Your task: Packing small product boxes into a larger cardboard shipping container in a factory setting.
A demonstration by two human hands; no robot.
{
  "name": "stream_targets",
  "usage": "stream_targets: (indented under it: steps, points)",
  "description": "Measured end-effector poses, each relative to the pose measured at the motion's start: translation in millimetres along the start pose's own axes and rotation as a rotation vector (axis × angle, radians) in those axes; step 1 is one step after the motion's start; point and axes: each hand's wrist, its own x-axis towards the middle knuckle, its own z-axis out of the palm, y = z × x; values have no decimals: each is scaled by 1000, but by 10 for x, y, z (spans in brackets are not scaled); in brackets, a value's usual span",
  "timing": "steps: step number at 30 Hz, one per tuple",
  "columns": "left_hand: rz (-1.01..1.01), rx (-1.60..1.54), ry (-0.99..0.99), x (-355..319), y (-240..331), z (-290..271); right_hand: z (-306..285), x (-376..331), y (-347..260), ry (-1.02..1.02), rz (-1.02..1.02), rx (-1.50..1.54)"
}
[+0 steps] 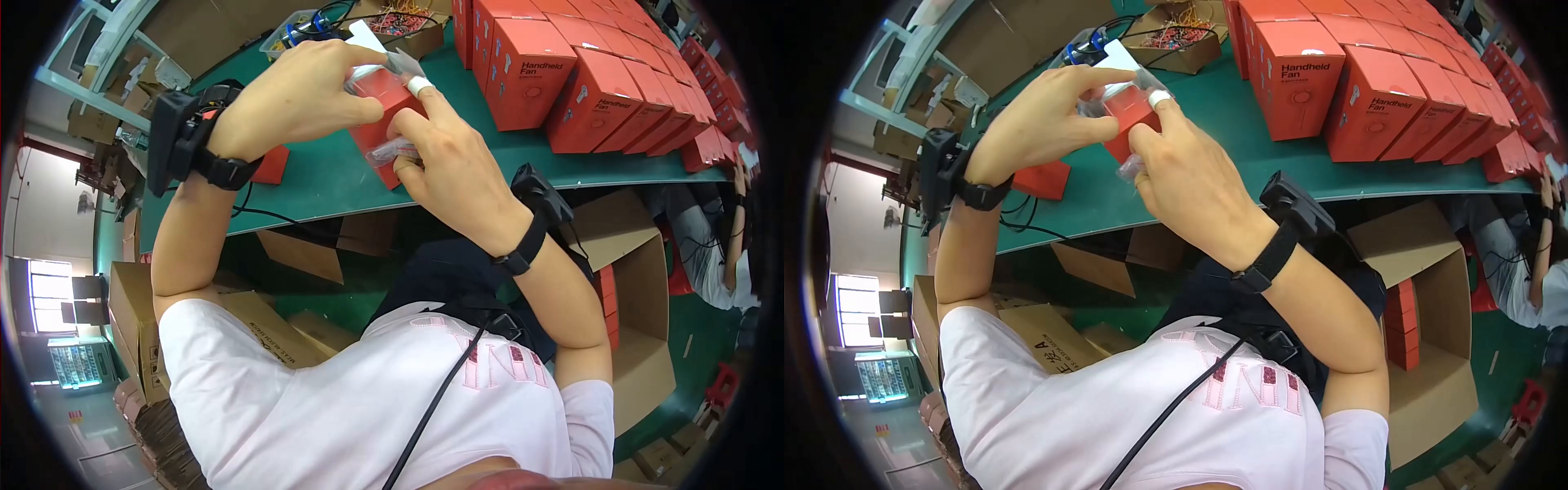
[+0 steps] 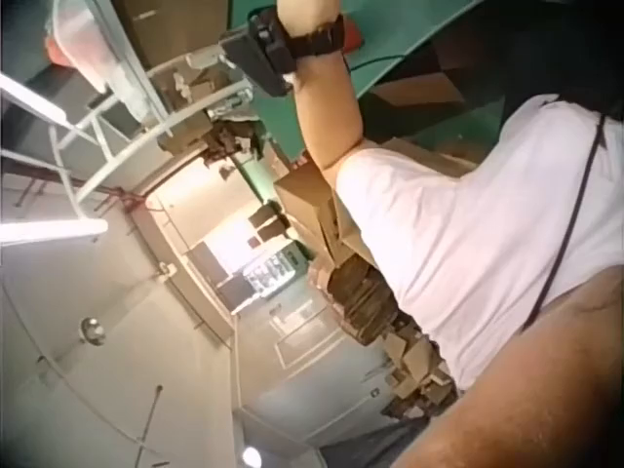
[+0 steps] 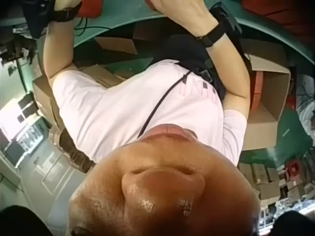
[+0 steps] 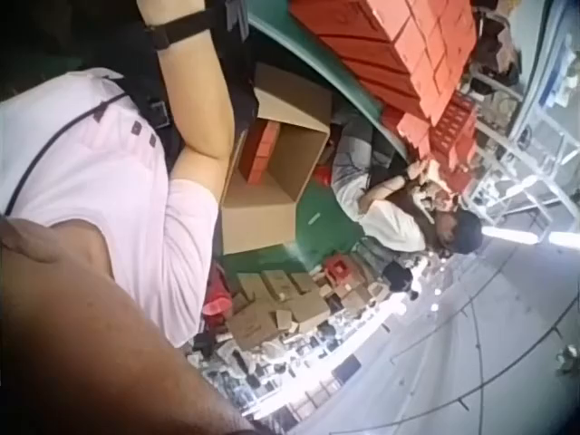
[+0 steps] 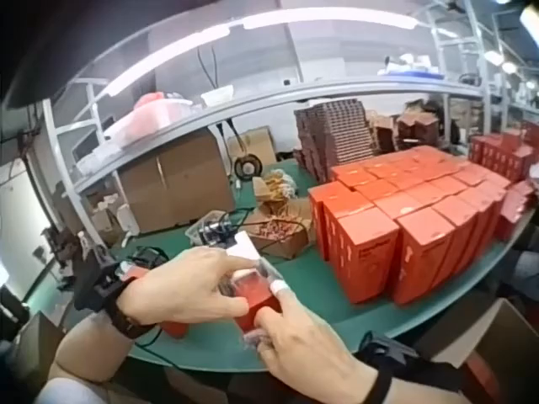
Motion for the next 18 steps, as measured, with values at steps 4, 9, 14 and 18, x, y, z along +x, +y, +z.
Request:
stream_targets:
  steps: [4, 9, 14, 18]
  points:
    - [-107, -200, -39, -15, -95, 78, 86, -120, 86, 99, -43, 24]
    - [-39, -348, 40, 44, -198, 116, 208, -223, 297, 208, -190, -87]
    - [215, -9, 193, 52, -112, 98, 227, -178, 347, 219, -338, -193]
    - [161, 46, 152, 20, 18, 43, 180, -123, 290, 153, -340, -260]
